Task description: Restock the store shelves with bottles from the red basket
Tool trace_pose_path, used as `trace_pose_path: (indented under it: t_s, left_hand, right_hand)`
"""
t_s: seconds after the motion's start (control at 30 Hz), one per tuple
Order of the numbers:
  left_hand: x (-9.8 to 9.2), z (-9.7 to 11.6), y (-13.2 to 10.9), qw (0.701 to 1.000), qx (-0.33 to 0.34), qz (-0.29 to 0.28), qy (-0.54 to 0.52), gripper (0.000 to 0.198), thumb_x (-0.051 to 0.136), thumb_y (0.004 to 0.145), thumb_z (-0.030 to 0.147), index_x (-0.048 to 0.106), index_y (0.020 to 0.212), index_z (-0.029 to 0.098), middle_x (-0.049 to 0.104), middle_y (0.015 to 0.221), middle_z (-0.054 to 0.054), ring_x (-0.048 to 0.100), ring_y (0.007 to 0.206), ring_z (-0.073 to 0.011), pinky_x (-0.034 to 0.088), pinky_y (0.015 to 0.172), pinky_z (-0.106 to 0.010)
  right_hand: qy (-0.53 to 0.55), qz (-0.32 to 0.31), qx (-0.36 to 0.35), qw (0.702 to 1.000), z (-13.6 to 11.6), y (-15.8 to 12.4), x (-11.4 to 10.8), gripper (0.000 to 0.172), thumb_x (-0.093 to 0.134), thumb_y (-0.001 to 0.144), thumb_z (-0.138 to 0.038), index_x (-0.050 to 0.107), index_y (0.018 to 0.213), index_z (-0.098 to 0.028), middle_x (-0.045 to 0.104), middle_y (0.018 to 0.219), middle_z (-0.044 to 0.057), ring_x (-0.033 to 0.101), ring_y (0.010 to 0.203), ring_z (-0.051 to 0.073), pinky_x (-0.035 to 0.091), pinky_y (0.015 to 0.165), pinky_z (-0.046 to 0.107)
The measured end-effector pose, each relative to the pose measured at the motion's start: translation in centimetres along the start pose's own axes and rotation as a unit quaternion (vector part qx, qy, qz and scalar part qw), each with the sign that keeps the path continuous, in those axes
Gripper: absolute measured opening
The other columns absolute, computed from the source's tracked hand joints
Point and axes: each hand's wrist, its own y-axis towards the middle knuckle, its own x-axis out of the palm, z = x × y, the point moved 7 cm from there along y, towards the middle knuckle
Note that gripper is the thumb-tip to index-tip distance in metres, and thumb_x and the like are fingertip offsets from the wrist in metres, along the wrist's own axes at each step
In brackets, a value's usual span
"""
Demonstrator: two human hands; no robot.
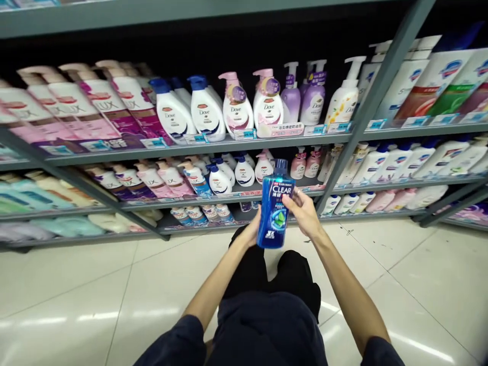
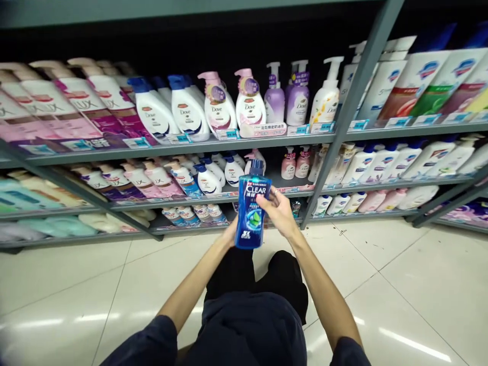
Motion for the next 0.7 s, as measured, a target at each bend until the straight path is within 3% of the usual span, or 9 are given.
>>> trace_pose_path:
  t_s: [0.13, 0.27, 0.43, 0.6, 0.7]
  left_hand:
    - [-1.9, 6.5, -1.1, 0.998, 0.048, 0.016, -0.046, 0.105, 0.043, 0.09, 0.103, 0.073, 0.14, 0.015, 0.078, 0.137, -0.02, 0.068, 0.14, -0.0383, 0.054, 0.12, -0.051]
    - [-0.9, 9.4, -0.4, 0.996, 0.078, 0.028, -0.046, 0.086, 0.048, 0.1, 0.09, 0.071, 0.148, 0.021, 0.076, 0.145, -0.014, 0.063, 0.148, -0.036, 0.046, 0.129, -0.052]
    - [0.0, 9.0, 0.4, 0.985, 0.141, 0.085, -0.049, 0.078, 0.067, 0.097, 0.083, 0.076, 0.135, 0.015, 0.081, 0.131, -0.015, 0.072, 0.134, -0.0344, 0.05, 0.125, -0.05]
    - [-2.1, 6.4, -1.6, 0.964, 0.167, 0.207, -0.02, 0.086, 0.082, 0.077, 0.09, 0.08, 0.113, 0.012, 0.084, 0.114, -0.013, 0.077, 0.113, -0.0284, 0.056, 0.112, -0.043]
    - [-2.8, 4.1, -3.4, 0.959, 0.15, 0.237, -0.031, 0.098, 0.079, 0.064, 0.1, 0.08, 0.106, 0.012, 0.084, 0.103, -0.011, 0.078, 0.098, -0.0255, 0.058, 0.099, -0.039]
  right_hand:
    - [-0.016, 0.01, -0.019, 1.0, -2.2, 3.1, 0.2, 0.077, 0.099, 0.074, -0.066, 0.075, 0.133, -0.022, 0.082, 0.13, 0.009, 0.076, 0.125, 0.03, 0.066, 0.108, 0.043]
    - [-0.021, 0.018, -0.012, 1.0, -3.1, 5.1, 1.4, 0.084, 0.099, 0.069, -0.07, 0.074, 0.132, -0.02, 0.083, 0.125, 0.01, 0.078, 0.121, 0.031, 0.069, 0.103, 0.043]
    - [-0.053, -0.002, -0.013, 0.998, -2.8, 5.6, 2.8, 0.088, 0.099, 0.071, -0.07, 0.073, 0.138, -0.019, 0.082, 0.131, 0.012, 0.077, 0.127, 0.034, 0.067, 0.109, 0.047]
    - [-0.131, -0.049, -0.034, 0.99, -0.5, 3.8, 2.8, 0.091, 0.08, 0.086, -0.083, 0.068, 0.153, -0.022, 0.073, 0.152, 0.013, 0.068, 0.144, 0.036, 0.053, 0.128, 0.055]
    - [-0.221, -0.067, -0.014, 0.973, 1.8, 1.9, 2.1, 0.09, 0.067, 0.095, -0.085, 0.059, 0.165, -0.029, 0.062, 0.166, 0.009, 0.056, 0.158, 0.037, 0.039, 0.137, 0.058]
